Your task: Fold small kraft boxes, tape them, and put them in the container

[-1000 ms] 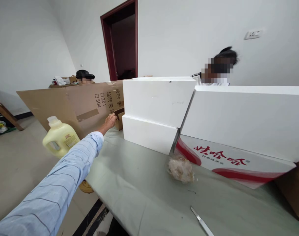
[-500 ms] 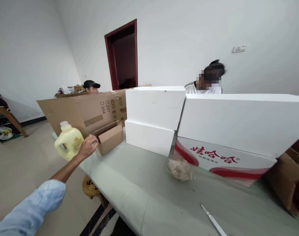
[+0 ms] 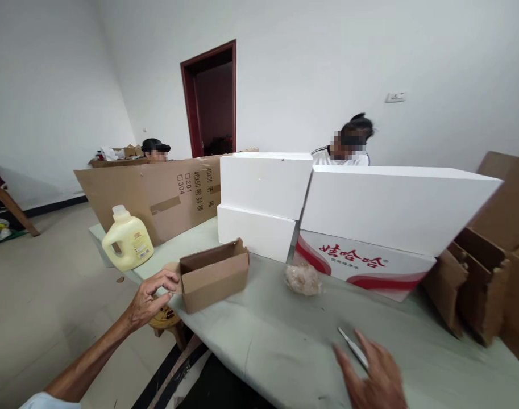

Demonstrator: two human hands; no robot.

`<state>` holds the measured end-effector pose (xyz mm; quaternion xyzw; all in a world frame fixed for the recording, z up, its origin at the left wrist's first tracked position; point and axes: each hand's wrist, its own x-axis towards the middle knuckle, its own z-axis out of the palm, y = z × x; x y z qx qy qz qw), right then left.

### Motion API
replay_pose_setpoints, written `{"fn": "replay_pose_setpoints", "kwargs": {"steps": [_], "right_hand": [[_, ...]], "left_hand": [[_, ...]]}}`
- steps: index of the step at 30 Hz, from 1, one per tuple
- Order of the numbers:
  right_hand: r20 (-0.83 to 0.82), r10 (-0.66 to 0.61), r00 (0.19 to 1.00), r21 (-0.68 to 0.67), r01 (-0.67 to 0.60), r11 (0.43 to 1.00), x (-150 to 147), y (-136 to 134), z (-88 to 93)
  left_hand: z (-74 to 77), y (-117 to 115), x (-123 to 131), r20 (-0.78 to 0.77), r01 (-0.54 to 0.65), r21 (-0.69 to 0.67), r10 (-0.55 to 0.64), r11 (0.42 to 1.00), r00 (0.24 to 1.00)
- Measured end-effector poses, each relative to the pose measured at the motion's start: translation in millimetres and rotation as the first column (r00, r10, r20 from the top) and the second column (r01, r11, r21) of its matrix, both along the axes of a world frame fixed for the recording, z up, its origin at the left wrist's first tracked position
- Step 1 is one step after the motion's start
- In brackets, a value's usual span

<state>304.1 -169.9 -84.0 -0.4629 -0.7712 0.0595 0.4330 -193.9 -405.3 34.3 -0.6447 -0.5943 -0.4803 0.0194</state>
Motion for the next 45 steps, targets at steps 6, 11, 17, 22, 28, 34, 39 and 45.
{"fn": "replay_pose_setpoints", "kwargs": {"steps": [6, 11, 17, 22, 28, 34, 39, 45], "right_hand": [[-0.219, 0.465, 0.858, -0.313, -0.513, 0.799, -93, -42, 65.5], [-0.280, 0.541, 0.793, -0.405, -0.609, 0.682, -99, -75, 72.2], [-0.241, 0.492, 0.836, -0.399, -0.548, 0.735, -91, -93, 62.3], [-0.277, 0.514, 0.812, -0.401, -0.584, 0.706, -100, -85, 57.1], [-0.339, 0.489, 0.804, -0.381, -0.593, 0.710, -111, -77, 63.8], [-0.513, 0.334, 0.791, -0.525, -0.597, 0.607, -108, -68, 80.6], [-0.620, 0.155, 0.769, -0.676, -0.624, 0.392, -107, -58, 87.8], [-0.632, 0.010, 0.775, -0.768, -0.627, 0.129, -98, -59, 88.7]], "left_hand": [[10.6, 3, 36, 0.092, 0.313, -0.040, -0.308, 0.949, 0.947], [13.2, 3, 39, 0.180, 0.404, -0.061, -0.388, 0.913, 0.904], [8.6, -7, 44, 0.093, 0.295, -0.151, -0.283, 0.944, 0.955], [1.9, -5, 47, 0.055, 0.226, -0.138, -0.220, 0.964, 0.974], [-10.2, 3, 45, 0.014, 0.171, -0.048, -0.170, 0.984, 0.985], [-34.7, -2, 47, -0.451, 0.065, -0.081, -0.094, 0.995, 0.888], [-51.1, 6, 53, -0.641, 0.161, -0.115, -0.198, 0.980, 0.742], [-40.0, 23, 54, -0.603, 0.300, -0.126, -0.313, 0.946, 0.734]]}}
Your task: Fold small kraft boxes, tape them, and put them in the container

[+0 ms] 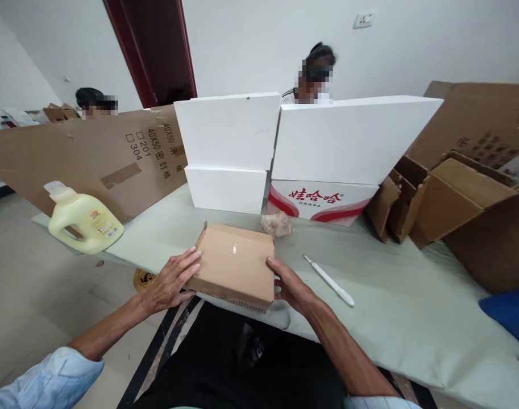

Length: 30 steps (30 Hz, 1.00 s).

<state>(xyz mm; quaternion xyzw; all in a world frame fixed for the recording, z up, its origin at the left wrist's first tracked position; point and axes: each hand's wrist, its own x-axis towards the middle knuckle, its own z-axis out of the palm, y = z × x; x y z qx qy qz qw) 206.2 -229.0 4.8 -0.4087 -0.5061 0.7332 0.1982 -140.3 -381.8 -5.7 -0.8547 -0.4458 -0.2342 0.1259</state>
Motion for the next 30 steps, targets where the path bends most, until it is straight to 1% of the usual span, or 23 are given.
{"fn": "replay_pose_setpoints", "kwargs": {"steps": [3, 6, 8, 11, 13, 15, 17, 18, 19, 20, 21, 22, 23, 24, 25, 26, 27, 28, 30], "right_hand": [[0.027, 0.035, 0.999, -0.040, -0.034, 0.999, 8, -5, 7.6], [-0.001, 0.072, 0.997, -0.084, -0.072, 0.994, 15, -8, 12.5], [0.002, 0.084, 0.996, -0.112, -0.083, 0.990, 19, -6, 12.6], [0.030, 0.112, 0.993, -0.144, -0.107, 0.984, 24, -3, 10.3], [0.026, 0.154, 0.988, -0.156, -0.148, 0.977, 24, -3, 9.4], [0.014, 0.196, 0.981, -0.151, -0.191, 0.970, 22, -3, 9.9], [0.033, 0.219, 0.975, -0.118, -0.214, 0.970, 20, -3, 11.2], [0.069, 0.215, 0.974, -0.075, -0.210, 0.975, 20, -1, 11.5], [0.129, 0.194, 0.973, 0.001, -0.196, 0.981, 22, 2, 11.2], [0.214, 0.149, 0.965, 0.118, -0.177, 0.977, 26, 7, 10.1], [0.318, 0.069, 0.946, 0.270, -0.160, 0.950, 32, 13, 7.9], [0.422, -0.052, 0.905, 0.437, -0.153, 0.887, 40, 20, 4.6], [0.500, -0.203, 0.842, 0.598, -0.166, 0.784, 50, 28, 0.1], [0.545, -0.361, 0.756, 0.722, -0.205, 0.661, 62, 36, -5.4], [0.553, -0.503, 0.664, 0.800, -0.256, 0.542, 74, 44, -11.8], [0.553, -0.596, 0.582, 0.830, -0.324, 0.454, 86, 51, -18.6], [0.568, -0.646, 0.510, 0.822, -0.392, 0.414, 97, 56, -25.7], [0.594, -0.665, 0.452, 0.796, -0.451, 0.404, 107, 60, -32.6], [0.660, -0.653, 0.372, 0.729, -0.528, 0.436, 122, 63, -44.8]], "left_hand": [[12.2, 3, 4, 0.099, 0.036, -0.041, -0.032, 0.999, 0.995], [23.9, 0, 11, 0.180, 0.067, -0.081, -0.051, 0.994, 0.982], [30.2, -4, 15, 0.169, 0.097, -0.103, -0.079, 0.990, 0.982], [37.1, -9, 17, 0.107, 0.139, -0.132, -0.125, 0.981, 0.986], [41.6, -10, 16, 0.085, 0.126, -0.143, -0.115, 0.982, 0.990], [48.1, -10, 15, 0.099, 0.079, -0.165, -0.063, 0.983, 0.993], [57.3, -9, 13, 0.144, 0.037, -0.217, -0.006, 0.975, 0.989], [62.7, -7, 12, 0.173, 0.024, -0.251, 0.021, 0.968, 0.985], [68.3, -6, 10, 0.201, 0.013, -0.284, 0.046, 0.959, 0.979], [73.6, -4, 9, 0.226, 0.004, -0.313, 0.070, 0.950, 0.972], [78.3, -1, 7, 0.250, -0.003, -0.334, 0.092, 0.942, 0.964], [82.1, 1, 4, 0.274, -0.011, -0.349, 0.113, 0.937, 0.955], [84.8, 4, 2, 0.299, -0.016, -0.355, 0.130, 0.935, 0.945], [86.5, 7, -1, 0.327, -0.018, -0.354, 0.142, 0.935, 0.934], [87.2, 9, -3, 0.355, -0.016, -0.349, 0.148, 0.937, 0.923], [87.2, 12, -5, 0.381, -0.013, -0.343, 0.152, 0.939, 0.912], [86.8, 15, -6, 0.402, -0.008, -0.336, 0.151, 0.942, 0.903], [86.3, 18, -6, 0.417, -0.003, -0.330, 0.148, 0.944, 0.897], [85.5, 23, -6, 0.432, 0.003, -0.318, 0.142, 0.948, 0.891]]}}
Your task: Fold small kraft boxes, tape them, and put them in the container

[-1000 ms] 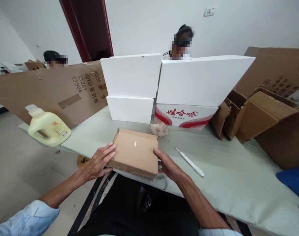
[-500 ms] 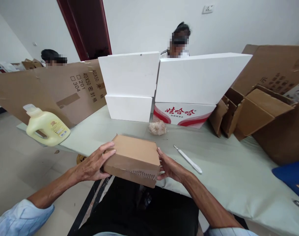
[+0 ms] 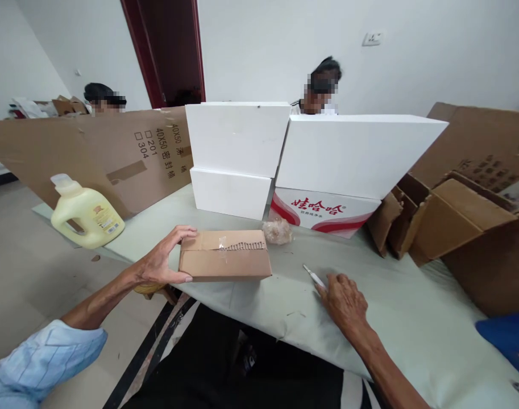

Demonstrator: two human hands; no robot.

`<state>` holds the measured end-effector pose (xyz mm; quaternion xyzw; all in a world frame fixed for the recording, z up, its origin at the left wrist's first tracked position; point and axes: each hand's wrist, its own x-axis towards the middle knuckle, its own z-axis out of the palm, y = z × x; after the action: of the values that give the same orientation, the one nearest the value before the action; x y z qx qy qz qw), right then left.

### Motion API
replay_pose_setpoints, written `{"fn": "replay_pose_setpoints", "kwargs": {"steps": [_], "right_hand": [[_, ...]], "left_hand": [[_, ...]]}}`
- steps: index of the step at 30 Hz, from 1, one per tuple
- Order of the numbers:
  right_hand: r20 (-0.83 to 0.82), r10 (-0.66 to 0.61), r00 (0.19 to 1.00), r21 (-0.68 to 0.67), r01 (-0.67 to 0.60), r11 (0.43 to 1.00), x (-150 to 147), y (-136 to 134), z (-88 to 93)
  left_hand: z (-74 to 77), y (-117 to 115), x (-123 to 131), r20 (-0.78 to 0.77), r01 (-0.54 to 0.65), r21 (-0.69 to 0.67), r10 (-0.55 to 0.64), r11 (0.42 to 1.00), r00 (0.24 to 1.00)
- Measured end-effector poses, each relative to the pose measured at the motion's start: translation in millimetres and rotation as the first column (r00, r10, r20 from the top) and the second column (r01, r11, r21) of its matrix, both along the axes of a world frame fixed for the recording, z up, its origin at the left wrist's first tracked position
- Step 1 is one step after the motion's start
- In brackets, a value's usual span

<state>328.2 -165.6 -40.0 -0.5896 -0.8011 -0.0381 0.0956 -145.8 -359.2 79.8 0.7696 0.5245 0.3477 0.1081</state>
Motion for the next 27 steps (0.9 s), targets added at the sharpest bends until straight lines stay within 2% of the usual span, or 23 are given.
{"fn": "replay_pose_setpoints", "kwargs": {"steps": [4, 7, 9, 11, 13, 14, 16, 18, 20, 23, 27], "right_hand": [[0.004, -0.021, 1.000, -0.021, 0.021, 1.000, 10, 0, -11.8], [-0.113, -0.041, 0.993, -0.034, 0.038, 0.999, 8, 1, -4.0], [-0.286, -0.074, 0.955, -0.089, 0.050, 0.995, 2, 1, 11.1], [-0.500, -0.085, 0.862, -0.148, 0.011, 0.989, -11, -2, 34.4], [-0.649, -0.019, 0.761, -0.131, -0.086, 0.988, -30, -10, 64.6], [-0.670, 0.046, 0.741, -0.089, -0.142, 0.986, -41, -16, 81.2], [-0.635, 0.224, 0.739, -0.013, -0.300, 0.954, -66, -30, 114.4], [-0.568, 0.398, 0.720, 0.002, -0.483, 0.876, -90, -44, 142.7], [-0.490, 0.525, 0.696, -0.012, -0.607, 0.794, -111, -52, 162.5], [-0.383, 0.641, 0.665, 0.005, -0.693, 0.721, -134, -51, 177.0], [-0.261, 0.718, 0.646, 0.032, -0.737, 0.675, -148, -38, 185.1]], "left_hand": [[1.2, 6, 4, -0.015, 0.001, 0.032, 0.000, 0.999, 1.000], [3.6, 5, 4, -0.035, 0.022, 0.072, -0.019, 0.997, 0.999], [5.2, 2, 4, -0.042, 0.028, 0.088, -0.024, 0.996, 0.999], [5.8, 0, 4, -0.051, 0.022, 0.082, -0.018, 0.996, 0.999], [4.9, -2, 4, -0.055, 0.010, 0.062, -0.007, 0.998, 0.998], [3.8, -1, 4, -0.054, 0.004, 0.052, -0.001, 0.999, 0.999], [0.5, 1, 5, -0.054, -0.002, 0.038, 0.004, 0.999, 0.999], [-3.3, 4, 6, -0.061, -0.002, 0.031, 0.004, 1.000, 0.998], [-6.3, 6, 7, -0.066, 0.000, 0.028, 0.002, 1.000, 0.998], [-8.0, 9, 7, -0.062, -0.007, 0.021, 0.008, 1.000, 0.998], [-6.1, 9, 7, -0.059, -0.012, 0.008, 0.012, 1.000, 0.998]]}}
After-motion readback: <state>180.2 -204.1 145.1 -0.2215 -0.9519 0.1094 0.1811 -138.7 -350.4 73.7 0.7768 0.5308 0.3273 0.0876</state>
